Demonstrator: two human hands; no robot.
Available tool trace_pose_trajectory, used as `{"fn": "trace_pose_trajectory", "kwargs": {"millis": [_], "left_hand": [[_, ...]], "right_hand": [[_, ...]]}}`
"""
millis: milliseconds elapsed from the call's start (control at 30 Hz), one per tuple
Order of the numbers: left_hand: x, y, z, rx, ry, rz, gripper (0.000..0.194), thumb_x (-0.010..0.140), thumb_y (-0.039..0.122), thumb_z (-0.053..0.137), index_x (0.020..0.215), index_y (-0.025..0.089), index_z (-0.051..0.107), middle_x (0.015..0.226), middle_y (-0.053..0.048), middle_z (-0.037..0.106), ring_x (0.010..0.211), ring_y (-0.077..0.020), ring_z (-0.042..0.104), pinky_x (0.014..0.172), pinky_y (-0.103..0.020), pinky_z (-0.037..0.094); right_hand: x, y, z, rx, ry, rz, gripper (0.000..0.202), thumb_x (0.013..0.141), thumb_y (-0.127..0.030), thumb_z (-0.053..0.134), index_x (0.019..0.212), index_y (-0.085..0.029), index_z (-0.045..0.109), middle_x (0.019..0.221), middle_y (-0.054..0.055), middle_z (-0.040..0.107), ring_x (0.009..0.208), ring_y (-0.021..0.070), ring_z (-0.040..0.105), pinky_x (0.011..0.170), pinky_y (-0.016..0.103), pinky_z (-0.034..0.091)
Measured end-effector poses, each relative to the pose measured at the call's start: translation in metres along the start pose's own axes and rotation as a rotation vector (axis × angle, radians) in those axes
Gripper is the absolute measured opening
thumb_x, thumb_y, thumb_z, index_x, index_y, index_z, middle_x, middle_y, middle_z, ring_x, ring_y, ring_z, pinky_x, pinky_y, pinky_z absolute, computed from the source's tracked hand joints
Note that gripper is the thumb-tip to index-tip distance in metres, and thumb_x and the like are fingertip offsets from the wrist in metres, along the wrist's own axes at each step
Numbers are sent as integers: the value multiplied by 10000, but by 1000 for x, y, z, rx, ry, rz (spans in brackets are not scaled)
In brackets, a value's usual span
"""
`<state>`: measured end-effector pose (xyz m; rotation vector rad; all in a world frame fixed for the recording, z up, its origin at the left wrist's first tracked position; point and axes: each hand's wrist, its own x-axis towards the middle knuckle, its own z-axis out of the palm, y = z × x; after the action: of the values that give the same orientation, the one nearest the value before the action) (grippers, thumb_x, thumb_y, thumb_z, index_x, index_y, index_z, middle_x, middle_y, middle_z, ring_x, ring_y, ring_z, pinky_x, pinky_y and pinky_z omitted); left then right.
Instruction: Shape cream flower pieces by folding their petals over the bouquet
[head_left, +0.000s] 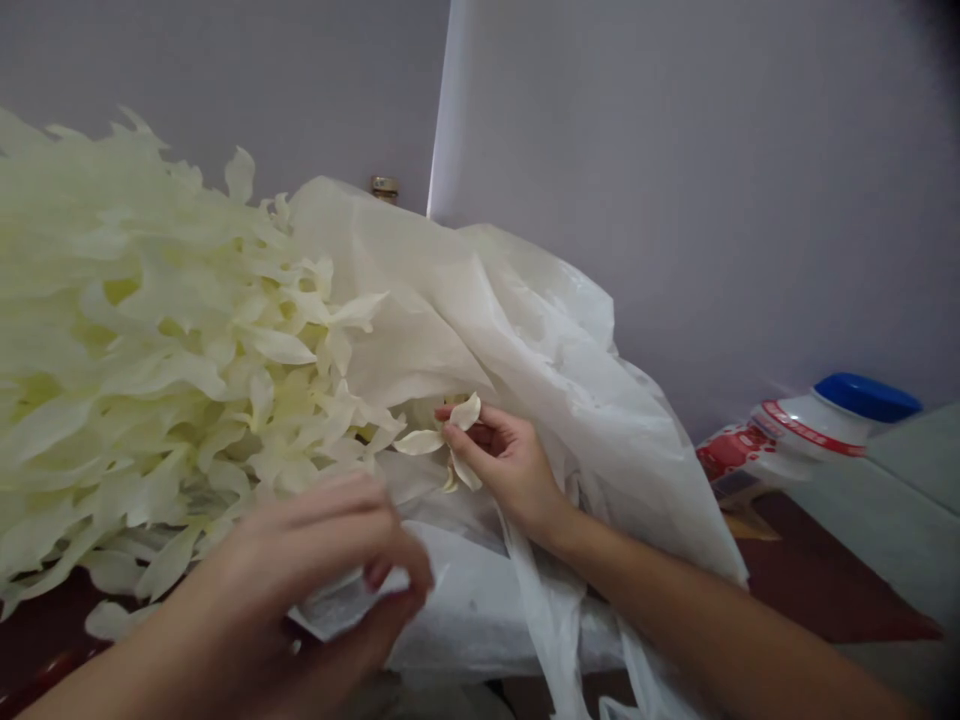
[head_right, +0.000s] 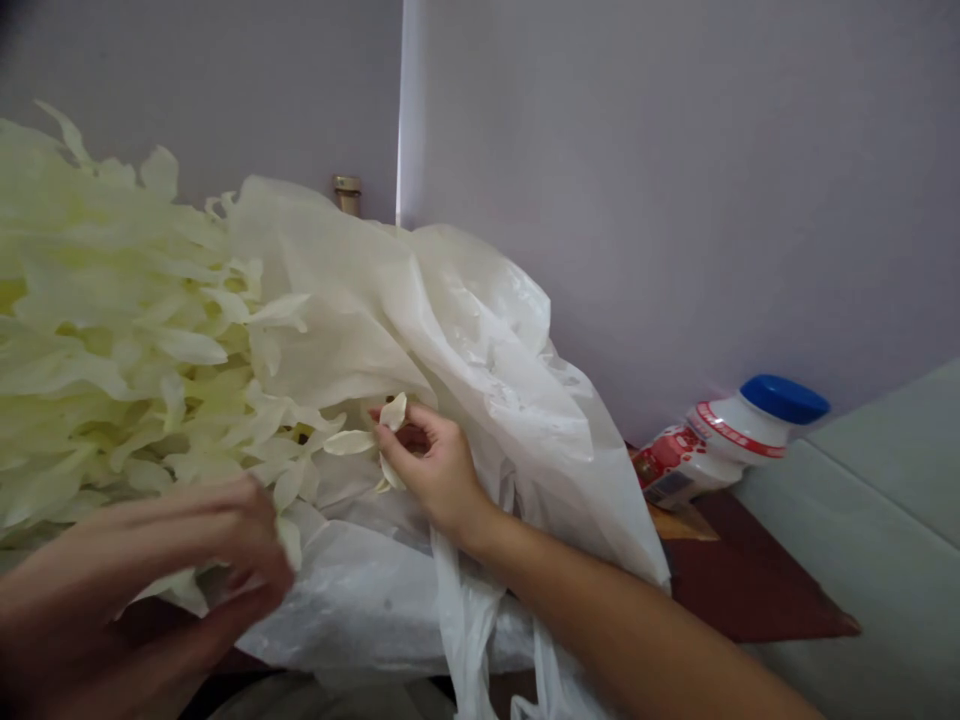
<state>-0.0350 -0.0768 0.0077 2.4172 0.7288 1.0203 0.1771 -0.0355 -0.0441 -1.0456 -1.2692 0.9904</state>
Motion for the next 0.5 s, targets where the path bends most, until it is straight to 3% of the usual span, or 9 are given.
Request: {"fn": "trace_pose_trajectory", "kwargs": {"millis": [33, 133, 233, 367, 500], "left_hand": [[13, -1, -1, -26, -55, 27, 206, 962, 155, 552, 798, 243, 638, 716, 53, 667, 612, -73, 614, 582, -153, 504], [49, -12, 3, 105, 12, 93, 153, 889, 89, 620, 825, 220, 666, 784, 34, 727, 696, -108, 669, 645, -187, 510], [70, -29, 16, 138, 35, 76, 128, 882, 106, 632, 836, 197, 709, 830, -14, 771, 737, -159, 703, 656, -237, 516], [75, -45, 28, 89, 59, 25, 118, 874, 129, 666, 824, 203, 744, 753, 1, 768, 628, -144, 674, 589, -233, 499], [71, -49, 32, -4, 130, 2, 67, 868, 147, 712, 857, 199, 753, 804, -11, 786, 710, -154, 719, 631, -233, 533]], "right_hand": [[-1, 0, 0, -5, -2, -13, 290, 829, -469, 754, 980, -222, 769, 879, 41, 749, 755, 196, 698, 706, 340, 566], [-1, -2, -1, -22, -7, -64, 243, 853, -451, 743, 977, -248, 791, 1052, 60, 766, 937, 230, 723, 853, 383, 569], [0, -4, -1, -48, -20, -119, 187, 868, -432, 732, 885, -257, 796, 1021, 56, 770, 981, 246, 721, 893, 395, 561], [-1, -4, -2, -94, -24, -186, 162, 896, -387, 700, 855, -263, 797, 969, 52, 761, 966, 248, 719, 856, 386, 569], [-1, -3, -3, -134, -45, -254, 119, 894, -305, 688, 884, -275, 803, 1024, 67, 760, 1007, 250, 714, 877, 399, 577]]}}
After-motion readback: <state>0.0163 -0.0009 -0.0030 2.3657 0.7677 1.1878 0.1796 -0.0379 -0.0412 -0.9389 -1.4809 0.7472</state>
